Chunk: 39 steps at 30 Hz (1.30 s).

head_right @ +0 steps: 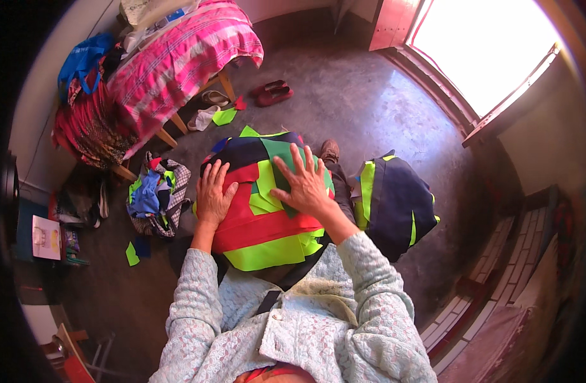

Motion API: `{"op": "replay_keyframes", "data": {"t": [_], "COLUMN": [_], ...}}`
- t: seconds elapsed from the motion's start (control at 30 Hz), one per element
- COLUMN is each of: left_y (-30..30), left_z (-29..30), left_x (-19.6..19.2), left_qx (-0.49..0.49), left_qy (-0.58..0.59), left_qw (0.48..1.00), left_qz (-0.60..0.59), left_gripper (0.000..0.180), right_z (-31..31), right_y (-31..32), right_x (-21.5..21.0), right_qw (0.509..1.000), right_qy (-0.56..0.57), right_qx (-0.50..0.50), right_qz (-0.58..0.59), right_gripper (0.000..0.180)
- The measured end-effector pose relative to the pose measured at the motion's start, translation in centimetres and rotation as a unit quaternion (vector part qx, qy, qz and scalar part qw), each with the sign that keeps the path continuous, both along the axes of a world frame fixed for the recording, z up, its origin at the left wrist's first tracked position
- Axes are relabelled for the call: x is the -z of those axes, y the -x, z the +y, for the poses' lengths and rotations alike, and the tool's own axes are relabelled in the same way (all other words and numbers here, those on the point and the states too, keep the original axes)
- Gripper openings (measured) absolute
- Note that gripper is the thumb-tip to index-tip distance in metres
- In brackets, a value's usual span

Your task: The person assembles a spherical craft object by hand, layering and smoothing colorful fabric pieces onto a base. They repeatedly pick up fabric strips and patches, press them into place, and adjust the surface to form a multi-colored sphere.

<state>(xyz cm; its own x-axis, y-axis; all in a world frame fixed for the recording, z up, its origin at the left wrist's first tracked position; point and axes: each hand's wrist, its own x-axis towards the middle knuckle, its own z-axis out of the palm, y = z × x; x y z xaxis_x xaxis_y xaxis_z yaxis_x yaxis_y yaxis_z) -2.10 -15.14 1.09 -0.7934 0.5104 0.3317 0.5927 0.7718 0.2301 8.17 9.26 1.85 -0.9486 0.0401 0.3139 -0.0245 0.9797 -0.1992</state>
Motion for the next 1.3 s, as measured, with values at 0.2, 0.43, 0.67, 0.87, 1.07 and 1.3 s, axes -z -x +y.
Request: {"op": "replay_keyframes", "data": {"t": [0.2, 0.43, 0.67, 0.87, 1.07, 1.3], "left_y": [0.1, 0.7, -1.5, -1.2, -1.3, -1.4], "left_z": [-0.1, -0.4, 8.3, 10.8, 10.6, 10.8], "left_x": [0.6, 0.9, -6.1, 0.2, -0.3, 0.1], "left_qx": [0.008, -0.001, 0.147, 0.149, 0.159, 0.157], "left_qy": [-0.021, 0.009, 0.043, 0.086, 0.099, 0.089], "left_qw": [1.0, 0.999, 0.988, 0.985, 0.982, 0.983], "left_qz": [0.002, -0.041, 0.004, -0.006, 0.006, 0.032], "left_gripper": [0.057, 0.058, 0.056, 0.054, 0.054, 0.051], "right_z": [-1.8, -1.8, -1.4, -1.5, 0.1, 4.4], "right_y": [-3.7, -3.4, -3.3, -3.7, -6.6, -18.1], "right_x": [0.8, 1.0, 1.7, 2.3, 2.2, 4.6], "right_qw": [0.997, 0.995, 0.993, 0.991, 0.986, 0.918], "right_qy": [0.061, 0.092, 0.112, 0.136, 0.165, 0.347], "right_qx": [0.028, 0.027, 0.033, 0.011, -0.009, 0.132], "right_qz": [-0.022, -0.037, -0.017, 0.006, 0.01, 0.139], "right_gripper": [0.069, 0.073, 0.074, 0.078, 0.068, 0.036]}}
